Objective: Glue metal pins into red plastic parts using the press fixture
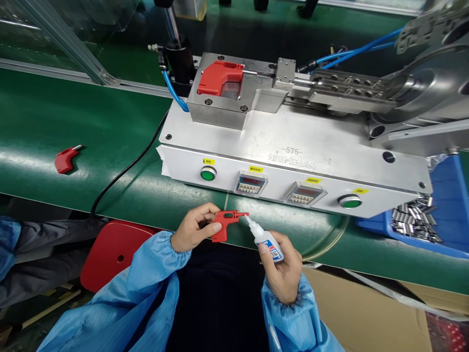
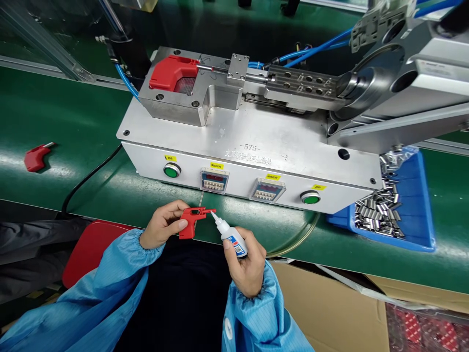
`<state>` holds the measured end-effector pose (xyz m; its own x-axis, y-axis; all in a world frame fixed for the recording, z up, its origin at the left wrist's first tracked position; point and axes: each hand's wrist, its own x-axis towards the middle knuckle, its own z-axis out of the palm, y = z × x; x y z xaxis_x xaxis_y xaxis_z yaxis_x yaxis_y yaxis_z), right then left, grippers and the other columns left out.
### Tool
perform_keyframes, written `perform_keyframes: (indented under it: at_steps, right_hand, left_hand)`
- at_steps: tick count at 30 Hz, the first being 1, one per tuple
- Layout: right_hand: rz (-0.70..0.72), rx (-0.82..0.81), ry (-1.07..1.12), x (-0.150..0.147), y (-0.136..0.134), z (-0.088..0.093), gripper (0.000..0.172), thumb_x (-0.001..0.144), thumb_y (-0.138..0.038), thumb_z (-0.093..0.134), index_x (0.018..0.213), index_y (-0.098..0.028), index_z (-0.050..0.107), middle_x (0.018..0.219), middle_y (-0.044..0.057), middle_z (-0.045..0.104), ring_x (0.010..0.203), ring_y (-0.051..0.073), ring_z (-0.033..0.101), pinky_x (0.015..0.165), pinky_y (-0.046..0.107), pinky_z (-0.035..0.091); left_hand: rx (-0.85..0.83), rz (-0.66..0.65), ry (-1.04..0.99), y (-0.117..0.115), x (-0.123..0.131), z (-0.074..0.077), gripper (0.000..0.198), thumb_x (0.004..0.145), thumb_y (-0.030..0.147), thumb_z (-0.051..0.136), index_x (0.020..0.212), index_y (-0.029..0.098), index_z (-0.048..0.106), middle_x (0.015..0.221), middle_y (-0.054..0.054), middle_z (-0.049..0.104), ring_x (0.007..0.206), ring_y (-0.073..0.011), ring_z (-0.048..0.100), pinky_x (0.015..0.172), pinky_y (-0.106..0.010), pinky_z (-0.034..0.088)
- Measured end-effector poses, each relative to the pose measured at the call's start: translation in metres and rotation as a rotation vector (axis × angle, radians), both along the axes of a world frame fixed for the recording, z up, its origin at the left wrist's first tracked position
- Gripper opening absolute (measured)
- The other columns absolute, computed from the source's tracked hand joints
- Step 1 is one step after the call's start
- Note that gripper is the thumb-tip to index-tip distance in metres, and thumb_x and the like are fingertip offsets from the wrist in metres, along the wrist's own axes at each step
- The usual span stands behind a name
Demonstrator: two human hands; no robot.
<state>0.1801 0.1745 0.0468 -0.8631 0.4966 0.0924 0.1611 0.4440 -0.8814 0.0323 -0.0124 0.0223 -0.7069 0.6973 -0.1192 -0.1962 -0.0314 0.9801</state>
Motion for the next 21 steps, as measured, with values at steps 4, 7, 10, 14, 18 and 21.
perform_keyframes:
  at_steps: [4,7,10,14,18,21]
  right_hand:
    - [-0.014,-0.003,-0.022,0.0005,0.0,0.0015,0.024,0.102,-0.042,0.062,0.098,-0.02,0.07,0.062,-0.002,0.057,0.05,0.014,0.049,0.05,0.028,0.043]
    - [0.0,0.001,-0.004,-0.0001,-0.0011,0.0016,0.022,0.102,-0.04,0.062,0.101,-0.02,0.07,0.065,-0.001,0.059,0.051,0.014,0.051,0.052,0.028,0.045]
    - [0.004,0.024,-0.01,-0.0005,-0.0024,0.0005,0.023,0.102,-0.042,0.062,0.102,-0.02,0.07,0.067,0.0,0.059,0.053,0.015,0.051,0.053,0.028,0.046]
    - [-0.03,0.023,-0.015,-0.0006,-0.0024,-0.0042,0.026,0.103,-0.044,0.062,0.101,-0.02,0.071,0.065,0.0,0.059,0.051,0.015,0.05,0.052,0.028,0.046]
    - [-0.031,0.026,0.054,-0.001,-0.0017,-0.0079,0.026,0.103,-0.044,0.062,0.099,-0.02,0.07,0.063,-0.002,0.058,0.048,0.014,0.048,0.049,0.027,0.044]
    - [-0.038,0.019,0.018,-0.0012,-0.0024,-0.0049,0.025,0.103,-0.043,0.062,0.1,-0.019,0.071,0.064,-0.001,0.058,0.048,0.014,0.048,0.05,0.027,0.044]
  left_hand:
    - [-0.023,0.009,-0.022,-0.0009,-0.0001,-0.0006,0.046,0.091,0.062,0.074,0.091,0.016,0.066,0.067,-0.001,0.067,0.052,-0.0113,0.052,0.052,-0.022,0.043]
    - [-0.015,0.011,-0.03,-0.0017,-0.0004,-0.0012,0.045,0.091,0.06,0.075,0.092,0.016,0.067,0.067,-0.001,0.067,0.052,-0.0109,0.052,0.052,-0.021,0.044]
    - [-0.029,0.008,-0.02,-0.0013,-0.0006,-0.0012,0.045,0.091,0.061,0.074,0.092,0.016,0.067,0.068,-0.001,0.067,0.053,-0.0111,0.052,0.052,-0.021,0.044]
    - [-0.035,0.037,0.036,0.0007,0.0007,-0.0017,0.044,0.091,0.061,0.074,0.091,0.017,0.067,0.07,-0.001,0.066,0.056,-0.0123,0.054,0.055,-0.023,0.047]
    - [-0.033,0.067,0.104,0.0015,0.0032,-0.0033,0.035,0.093,0.052,0.075,0.094,0.018,0.068,0.072,0.0,0.062,0.06,-0.0131,0.055,0.058,-0.025,0.049]
    - [-0.044,0.093,0.151,0.0019,0.0049,-0.0043,0.031,0.094,0.048,0.076,0.094,0.018,0.069,0.077,-0.001,0.061,0.065,-0.0143,0.056,0.061,-0.027,0.049]
